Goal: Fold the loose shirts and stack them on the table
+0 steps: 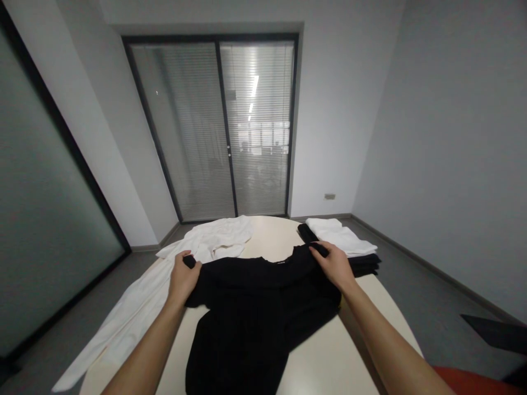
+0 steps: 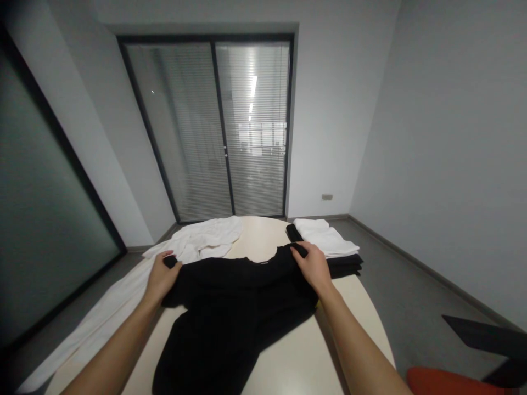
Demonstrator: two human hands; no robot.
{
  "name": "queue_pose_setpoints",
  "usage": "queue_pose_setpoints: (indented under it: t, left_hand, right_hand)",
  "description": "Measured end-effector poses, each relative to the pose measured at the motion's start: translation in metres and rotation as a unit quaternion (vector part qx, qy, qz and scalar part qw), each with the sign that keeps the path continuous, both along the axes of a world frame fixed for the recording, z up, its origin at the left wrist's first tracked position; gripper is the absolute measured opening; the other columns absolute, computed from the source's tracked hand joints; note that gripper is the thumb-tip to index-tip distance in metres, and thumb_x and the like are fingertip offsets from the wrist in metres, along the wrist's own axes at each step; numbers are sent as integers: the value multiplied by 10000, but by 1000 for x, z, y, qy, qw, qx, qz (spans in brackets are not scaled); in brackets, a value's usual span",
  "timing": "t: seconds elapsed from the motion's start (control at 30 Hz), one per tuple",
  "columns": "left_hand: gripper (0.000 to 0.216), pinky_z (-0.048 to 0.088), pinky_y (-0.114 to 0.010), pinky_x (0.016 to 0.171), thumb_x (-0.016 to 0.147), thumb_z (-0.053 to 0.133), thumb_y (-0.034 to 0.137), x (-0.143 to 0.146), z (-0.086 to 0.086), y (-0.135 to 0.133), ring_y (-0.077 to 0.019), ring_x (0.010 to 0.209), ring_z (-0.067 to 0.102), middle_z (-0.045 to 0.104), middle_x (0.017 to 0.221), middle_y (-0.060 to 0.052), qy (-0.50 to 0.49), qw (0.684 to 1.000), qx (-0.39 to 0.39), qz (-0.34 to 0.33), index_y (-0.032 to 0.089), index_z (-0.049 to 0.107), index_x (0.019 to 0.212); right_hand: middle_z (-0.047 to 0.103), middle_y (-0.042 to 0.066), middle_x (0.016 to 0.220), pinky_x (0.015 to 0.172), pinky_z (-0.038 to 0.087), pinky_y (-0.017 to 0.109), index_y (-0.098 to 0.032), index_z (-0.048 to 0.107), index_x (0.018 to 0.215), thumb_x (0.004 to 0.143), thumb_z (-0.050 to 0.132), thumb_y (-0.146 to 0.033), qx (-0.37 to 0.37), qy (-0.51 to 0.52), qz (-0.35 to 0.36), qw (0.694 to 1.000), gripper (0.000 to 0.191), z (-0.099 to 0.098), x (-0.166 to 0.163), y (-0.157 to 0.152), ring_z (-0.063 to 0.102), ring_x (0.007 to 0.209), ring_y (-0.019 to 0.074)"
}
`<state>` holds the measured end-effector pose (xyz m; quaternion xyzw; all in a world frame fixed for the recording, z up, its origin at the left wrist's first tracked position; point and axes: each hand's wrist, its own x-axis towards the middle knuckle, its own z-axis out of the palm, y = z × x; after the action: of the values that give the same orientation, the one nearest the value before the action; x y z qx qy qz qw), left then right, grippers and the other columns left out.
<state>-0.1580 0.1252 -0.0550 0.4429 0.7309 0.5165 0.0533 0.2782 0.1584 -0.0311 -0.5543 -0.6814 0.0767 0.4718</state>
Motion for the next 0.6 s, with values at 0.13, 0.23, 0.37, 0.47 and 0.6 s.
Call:
queue_pose_setpoints:
  t: [0.13,0.23,0.37,0.47,0.6]
  left_hand:
    - [594,500,-453,861,795,654,556,17,5,-13,-360,1002,676,720,1072,-130,130,979,-149,-57,257,578,1302]
    - [557,490,-442,840,831,612,569,28,10,-25,-382,1022,675,726,1105,-153,261,926,-250,-108,256,618,1291]
    - [257,467,-362,840,881,573,372,36,15,-31,-318,1009,677,735,1031,-126,339,897,-245,-140,233,739,1020]
    - [254,464,-333,814,915,503,336,35,21,-30,-289,995,669,726,1038,-115,318,921,-195,-113,224,716,997]
    - [203,470,-372,819,848,585,387,28,25,-23,-322,974,667,739,923,-78,125,980,-126,-91,262,709,950]
  right_hand:
    - [696,99,991,846,480,376,-211,743,948,887,550,-472,41,-131,-96,986,330,10,4,-7,623,975,276]
    - [685,97,975,734,462,341,-224,744,984,908,526,-488,20,-152,-155,976,352,20,5,-14,632,868,251]
    - [700,114,950,706,448,338,-205,754,1026,928,479,-507,15,-136,-169,976,419,26,4,-18,642,802,247]
    - [720,105,843,678,434,332,-207,757,1034,921,489,-512,-13,-115,-163,980,422,26,3,-18,656,766,257]
    - [741,80,816,632,408,315,-248,721,1078,924,501,-472,-61,-93,-170,979,350,20,1,-15,674,739,256]
